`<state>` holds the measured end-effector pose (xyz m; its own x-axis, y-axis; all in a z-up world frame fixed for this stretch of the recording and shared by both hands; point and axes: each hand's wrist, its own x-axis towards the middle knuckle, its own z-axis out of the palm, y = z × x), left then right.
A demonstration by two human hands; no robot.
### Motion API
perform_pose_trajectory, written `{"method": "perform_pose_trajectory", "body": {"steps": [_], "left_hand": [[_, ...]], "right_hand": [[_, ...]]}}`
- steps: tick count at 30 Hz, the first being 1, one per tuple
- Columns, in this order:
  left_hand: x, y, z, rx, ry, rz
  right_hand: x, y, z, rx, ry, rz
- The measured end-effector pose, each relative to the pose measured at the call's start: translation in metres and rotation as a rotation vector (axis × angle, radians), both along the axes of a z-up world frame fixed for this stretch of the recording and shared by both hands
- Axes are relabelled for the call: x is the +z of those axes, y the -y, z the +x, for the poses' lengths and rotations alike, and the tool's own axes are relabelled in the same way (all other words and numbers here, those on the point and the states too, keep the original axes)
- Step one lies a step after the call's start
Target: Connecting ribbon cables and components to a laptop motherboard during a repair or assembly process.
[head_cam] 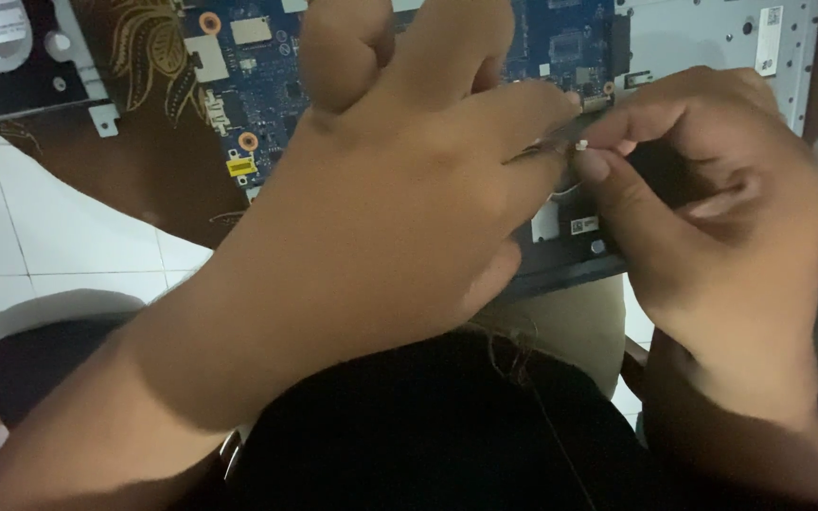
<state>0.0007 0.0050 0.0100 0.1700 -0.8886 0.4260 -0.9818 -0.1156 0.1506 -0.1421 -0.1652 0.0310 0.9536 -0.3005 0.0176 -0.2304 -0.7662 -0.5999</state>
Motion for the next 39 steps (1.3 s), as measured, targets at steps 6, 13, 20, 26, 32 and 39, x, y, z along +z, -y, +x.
{"method": "perform_pose_trajectory", "body": {"steps": [6,13,20,26,32,39], "left_hand": [[0.001,0.0,0.0,0.005,0.044,0.051],[0.0,-0.002,0.0,-0.004,0.047,0.023],[0.001,-0.001,0.002,-0.007,0.0,-0.024],[0.002,-0.001,0.004,-0.011,-0.004,-0.001],[0.0,-0.001,0.003,-0.017,-0.014,-0.027],[-0.001,-0.004,0.004,-0.005,-0.031,-0.062]], "right_hand": [[0.003,0.0,0.001,-0.062,-0.052,0.022],[0.007,-0.009,0.006,-0.186,-0.069,0.14],[0.0,0.002,0.0,0.008,0.045,0.023],[-0.01,0.002,-0.003,-0.005,0.068,-0.204],[-0.008,0.003,0.002,0.04,0.042,-0.232],[0.014,-0.011,0.02,-0.159,-0.094,0.051]]}}
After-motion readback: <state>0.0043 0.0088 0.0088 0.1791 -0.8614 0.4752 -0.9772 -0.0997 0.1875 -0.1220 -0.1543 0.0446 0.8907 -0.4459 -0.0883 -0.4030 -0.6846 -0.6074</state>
